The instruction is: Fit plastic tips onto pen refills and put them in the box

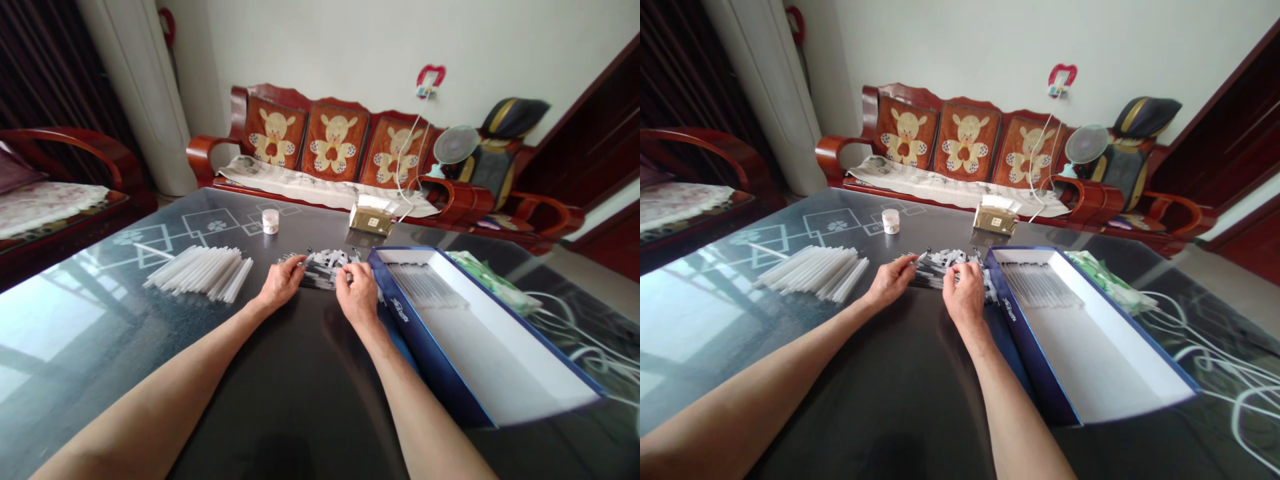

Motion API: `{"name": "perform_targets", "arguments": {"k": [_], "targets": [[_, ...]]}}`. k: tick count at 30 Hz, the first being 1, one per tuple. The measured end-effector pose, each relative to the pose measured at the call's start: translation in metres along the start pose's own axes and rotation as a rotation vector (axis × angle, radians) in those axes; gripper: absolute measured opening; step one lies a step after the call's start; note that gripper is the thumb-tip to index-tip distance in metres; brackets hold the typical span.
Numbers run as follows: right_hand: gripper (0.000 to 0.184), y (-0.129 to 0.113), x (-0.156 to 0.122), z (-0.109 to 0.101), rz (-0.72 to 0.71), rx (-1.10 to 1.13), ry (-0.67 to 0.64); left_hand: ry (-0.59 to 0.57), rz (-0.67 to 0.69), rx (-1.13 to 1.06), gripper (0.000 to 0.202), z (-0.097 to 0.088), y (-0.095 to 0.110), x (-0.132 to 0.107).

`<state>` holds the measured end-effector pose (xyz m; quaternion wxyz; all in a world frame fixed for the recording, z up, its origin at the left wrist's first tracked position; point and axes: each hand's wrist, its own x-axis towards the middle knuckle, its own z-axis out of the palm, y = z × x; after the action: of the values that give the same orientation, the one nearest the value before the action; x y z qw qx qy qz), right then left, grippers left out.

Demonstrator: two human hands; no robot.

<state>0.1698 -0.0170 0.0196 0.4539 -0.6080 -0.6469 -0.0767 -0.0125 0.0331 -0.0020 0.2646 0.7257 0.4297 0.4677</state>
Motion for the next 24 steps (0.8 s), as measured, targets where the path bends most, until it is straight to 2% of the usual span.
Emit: {"name": "perform_targets", "arguments": {"k": [3,6,11,15,18,20,22,24], "targets": [[0.012,0.013,0.007,-0.009,0.088,-0.218,-0.238,-0.062,0.190,0.265,0.026,0.001,-0.002,-0.006],[0.011,0.018,0.007,-0.014,0.123,-0.360,-0.452,-0.101,0.261,0.400,0.026,0.002,0.001,-0.011],[0.016,0.012,0.004,-0.015,0.138,-0.417,-0.605,-0.120,0.255,0.501,0.023,0.003,0.008,-0.014],[0.019,0.010,0.004,-0.015,0.166,-0.378,-0.668,-0.130,0.243,0.550,0.031,0.004,0.008,-0.014],[0.013,0.012,0.007,-0.015,0.194,-0.269,-0.632,-0.147,0.246,0.581,0.034,0.004,0.008,-0.014],[0.008,0.013,0.008,-0.011,0.242,-0.085,-0.531,-0.148,0.248,0.587,0.034,0.004,0.008,-0.014],[0.012,0.012,0.009,-0.003,0.352,0.248,-0.385,-0.142,0.248,0.584,0.033,0.004,0.009,-0.014],[0.027,0.010,0.007,0.009,0.519,0.646,-0.224,-0.137,0.248,0.578,0.032,0.004,0.009,-0.015]]}}
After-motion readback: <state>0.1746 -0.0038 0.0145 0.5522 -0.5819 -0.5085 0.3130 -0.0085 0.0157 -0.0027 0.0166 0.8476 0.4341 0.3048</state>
